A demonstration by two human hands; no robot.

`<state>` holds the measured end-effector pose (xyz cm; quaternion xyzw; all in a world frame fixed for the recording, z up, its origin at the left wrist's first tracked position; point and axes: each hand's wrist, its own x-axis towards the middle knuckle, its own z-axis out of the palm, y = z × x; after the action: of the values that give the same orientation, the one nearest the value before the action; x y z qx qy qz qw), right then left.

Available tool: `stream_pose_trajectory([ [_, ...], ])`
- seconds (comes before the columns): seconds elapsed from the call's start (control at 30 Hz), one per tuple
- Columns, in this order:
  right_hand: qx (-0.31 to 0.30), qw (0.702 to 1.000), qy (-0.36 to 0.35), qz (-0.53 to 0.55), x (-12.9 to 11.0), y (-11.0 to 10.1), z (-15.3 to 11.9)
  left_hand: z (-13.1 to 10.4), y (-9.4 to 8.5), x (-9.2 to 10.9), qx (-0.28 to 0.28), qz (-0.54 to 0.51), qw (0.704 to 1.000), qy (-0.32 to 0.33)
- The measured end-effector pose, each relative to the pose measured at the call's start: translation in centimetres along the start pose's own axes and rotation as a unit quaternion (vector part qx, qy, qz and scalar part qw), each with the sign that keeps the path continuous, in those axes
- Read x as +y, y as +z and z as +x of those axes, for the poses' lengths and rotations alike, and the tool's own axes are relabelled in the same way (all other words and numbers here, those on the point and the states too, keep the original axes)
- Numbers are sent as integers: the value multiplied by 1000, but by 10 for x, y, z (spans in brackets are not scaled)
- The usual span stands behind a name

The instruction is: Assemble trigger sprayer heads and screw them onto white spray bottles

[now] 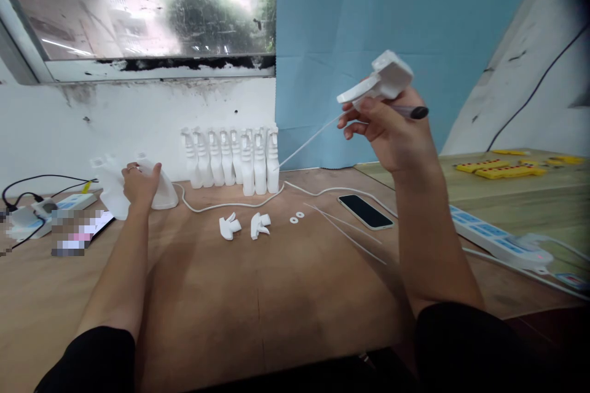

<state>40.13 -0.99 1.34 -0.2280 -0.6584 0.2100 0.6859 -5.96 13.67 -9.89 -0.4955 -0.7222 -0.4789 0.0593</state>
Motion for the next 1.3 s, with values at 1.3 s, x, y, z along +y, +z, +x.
stream_pose_trajectory([
  [1.3, -72, 905, 384, -171, 106, -24, 9, -19, -60, 100, 95, -149, 962, 210],
])
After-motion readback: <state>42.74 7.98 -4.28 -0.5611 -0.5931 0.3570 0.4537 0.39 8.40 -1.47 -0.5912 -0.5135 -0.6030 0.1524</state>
